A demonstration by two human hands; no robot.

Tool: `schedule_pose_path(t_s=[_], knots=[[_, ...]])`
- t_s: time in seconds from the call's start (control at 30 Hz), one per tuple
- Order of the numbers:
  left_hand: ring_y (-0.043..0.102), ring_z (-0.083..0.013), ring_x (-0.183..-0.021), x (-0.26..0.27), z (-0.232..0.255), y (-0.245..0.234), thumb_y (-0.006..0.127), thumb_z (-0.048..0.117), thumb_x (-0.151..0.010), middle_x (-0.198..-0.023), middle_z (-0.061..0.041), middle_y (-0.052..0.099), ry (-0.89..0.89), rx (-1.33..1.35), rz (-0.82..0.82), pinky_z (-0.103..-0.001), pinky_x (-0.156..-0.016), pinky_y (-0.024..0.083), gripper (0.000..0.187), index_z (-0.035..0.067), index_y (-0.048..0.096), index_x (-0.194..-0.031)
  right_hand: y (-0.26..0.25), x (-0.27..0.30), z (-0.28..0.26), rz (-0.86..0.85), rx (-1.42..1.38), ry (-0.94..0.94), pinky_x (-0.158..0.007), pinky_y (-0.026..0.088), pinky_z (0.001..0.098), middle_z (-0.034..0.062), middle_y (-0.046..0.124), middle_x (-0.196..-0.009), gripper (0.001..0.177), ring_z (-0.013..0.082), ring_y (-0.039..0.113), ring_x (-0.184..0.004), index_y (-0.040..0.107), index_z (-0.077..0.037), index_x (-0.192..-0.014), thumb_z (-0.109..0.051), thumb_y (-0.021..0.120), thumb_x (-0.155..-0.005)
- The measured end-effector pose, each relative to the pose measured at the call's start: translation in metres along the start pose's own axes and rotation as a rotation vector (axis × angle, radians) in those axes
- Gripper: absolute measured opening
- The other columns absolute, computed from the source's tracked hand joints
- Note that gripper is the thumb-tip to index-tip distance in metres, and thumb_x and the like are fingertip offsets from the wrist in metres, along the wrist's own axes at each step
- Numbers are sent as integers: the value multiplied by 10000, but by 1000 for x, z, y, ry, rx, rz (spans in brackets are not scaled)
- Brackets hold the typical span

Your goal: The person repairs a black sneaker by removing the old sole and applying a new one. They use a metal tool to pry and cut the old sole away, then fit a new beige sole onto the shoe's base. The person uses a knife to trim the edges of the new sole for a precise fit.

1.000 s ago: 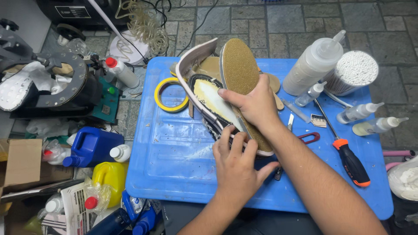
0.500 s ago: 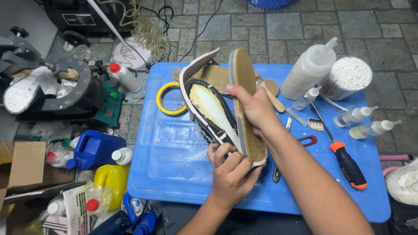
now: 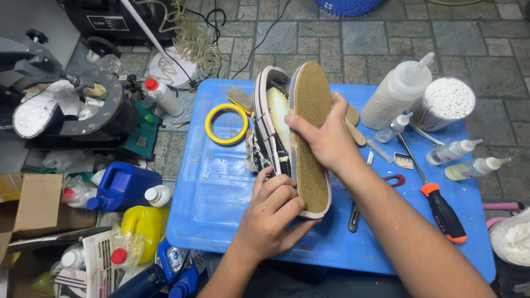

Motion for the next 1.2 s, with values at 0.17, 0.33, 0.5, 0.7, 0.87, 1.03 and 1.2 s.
schedule_pose_path(t_s=[0.17,0.33,0.5,0.7,0.87,1.03,1.2], knots=[[598,-312,-1156,-8,4,-45,910,231,-765,-1000,-94,595,61,140,-84,-565,-1146,426,393,43,655,-997,-3,32,-65,-25,663,-391,-1161,224,533,441,353,-1495,825,502,285,-1395,431,-3,-1529,-378,803,-897],[594,-323,-1176,-5,-3,-74,928,236,-760,-1058,-105,609,34,258,-136,-459,-1083,492,428,33,667,-1031,-7,55,-120,-533,507,-871,-1194,355,511,133,574,-1366,492,395,481,-1387,685,-103,-1163,-460,781,-838],[597,-329,-1213,2,-7,-81,932,259,-743,-1101,-98,617,8,373,-176,-413,-1026,509,444,40,668,-1024,2,56,-140,-751,454,-905,-971,456,463,135,603,-1179,586,377,569,-1143,713,-101,-1057,-581,788,-730],[599,-318,-1208,10,-24,-76,923,244,-742,-1080,-84,614,-1,445,-138,-420,-1059,492,425,42,666,-1013,19,54,-149,-909,492,-771,-833,459,455,85,651,-932,645,327,607,-947,667,-73,-911,-631,812,-621],[605,-307,-1201,19,-33,-72,929,255,-732,-1082,-79,630,-36,470,-135,-412,-1049,505,442,42,669,-1020,28,54,-144,-937,487,-715,-761,453,448,108,690,-869,571,355,642,-858,688,-78,-916,-606,764,-711],[615,-310,-1194,22,-42,-67,932,257,-723,-1096,-75,654,-43,428,-97,-415,-1048,501,483,35,694,-1080,43,55,-122,-878,568,-739,-734,452,462,108,671,-757,421,345,615,-770,686,-86,-814,-500,654,-882],[625,-349,-1255,25,-52,-62,916,280,-724,-1100,-108,653,-66,280,-61,-431,-1061,509,472,43,644,-1028,56,43,-90,-677,581,-730,-673,443,483,114,652,-671,314,354,617,-698,705,-122,-729,-322,589,-941]])
Point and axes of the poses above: each hand's wrist, its own x-axis away from the middle knuckle, its own y-axis out of the palm, z = x × y, the point moved 5 cm from there along -x, towards the middle knuckle
